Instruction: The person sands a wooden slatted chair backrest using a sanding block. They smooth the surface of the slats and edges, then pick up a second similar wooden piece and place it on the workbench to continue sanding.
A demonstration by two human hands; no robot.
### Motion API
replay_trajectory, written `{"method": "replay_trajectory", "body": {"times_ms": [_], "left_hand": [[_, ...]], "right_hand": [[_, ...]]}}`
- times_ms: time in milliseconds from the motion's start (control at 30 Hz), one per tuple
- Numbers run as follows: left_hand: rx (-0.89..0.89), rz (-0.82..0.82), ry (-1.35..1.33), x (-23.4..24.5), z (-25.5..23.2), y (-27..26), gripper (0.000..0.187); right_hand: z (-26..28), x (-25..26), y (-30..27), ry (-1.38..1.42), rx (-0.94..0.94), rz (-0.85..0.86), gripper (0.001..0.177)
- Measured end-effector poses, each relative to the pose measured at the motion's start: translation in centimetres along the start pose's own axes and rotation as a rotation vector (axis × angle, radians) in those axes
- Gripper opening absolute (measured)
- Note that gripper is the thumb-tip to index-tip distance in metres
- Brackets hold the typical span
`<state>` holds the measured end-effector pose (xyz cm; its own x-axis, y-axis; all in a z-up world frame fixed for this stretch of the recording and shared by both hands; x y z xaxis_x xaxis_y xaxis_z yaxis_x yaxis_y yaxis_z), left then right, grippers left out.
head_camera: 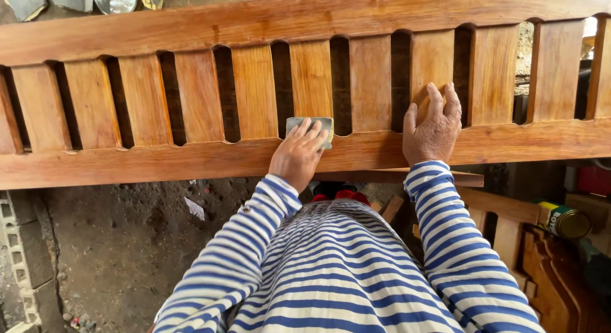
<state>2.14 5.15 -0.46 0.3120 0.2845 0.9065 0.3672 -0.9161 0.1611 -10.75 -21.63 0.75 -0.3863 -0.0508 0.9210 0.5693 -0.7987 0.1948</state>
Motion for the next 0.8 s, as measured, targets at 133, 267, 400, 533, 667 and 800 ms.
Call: {"method": "replay_trajectory", "body": {"times_ms": [133,267,400,533,667,800], "left_hand": [[-0.064,0.021,0.057,-1.7,3.6,3.7,0.037],[-0.021,0.090,0.206,-2.0,6.9,9.3,0.038],[0.081,-0.054,0.152,-1.7,7.5,12.1,0.035],[0.031,0.034,0.198,0.3,3.0,6.8,0.036],[0.083,0.136,0.017,1.6,-0.6,0.9,0.039],[0.063,0.083,0.028,-0.8,1.9,1.9,0.038]], "right_hand": [[0.2,-0.2,0.2,-0.015,0.008,-0.009,0.050],[-0.2,-0.3,0.0,-0.020,0.021,-0.017,0.050],[-0.1,-0.1,0.0,-0.023,0.001,-0.002,0.047],[0.2,0.4,0.1,0.018,-0.027,0.002,0.046],[0.2,0.5,-0.1,0.004,-0.028,-0.001,0.048],[0.2,0.4,-0.1,0.004,-0.001,0.004,0.049]]}}
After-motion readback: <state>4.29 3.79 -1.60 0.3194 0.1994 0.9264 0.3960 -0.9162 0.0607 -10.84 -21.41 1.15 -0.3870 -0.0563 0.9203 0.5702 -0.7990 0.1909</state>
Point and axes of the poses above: each hand's wrist, its own y-axis towards the middle knuckle, its own x-axis out of the back of the hand, z = x × y, the point moved 3 cm from there along y, towards the middle knuckle, and after that the axes turned 7 degrees about -x, right-handed, at the moved point
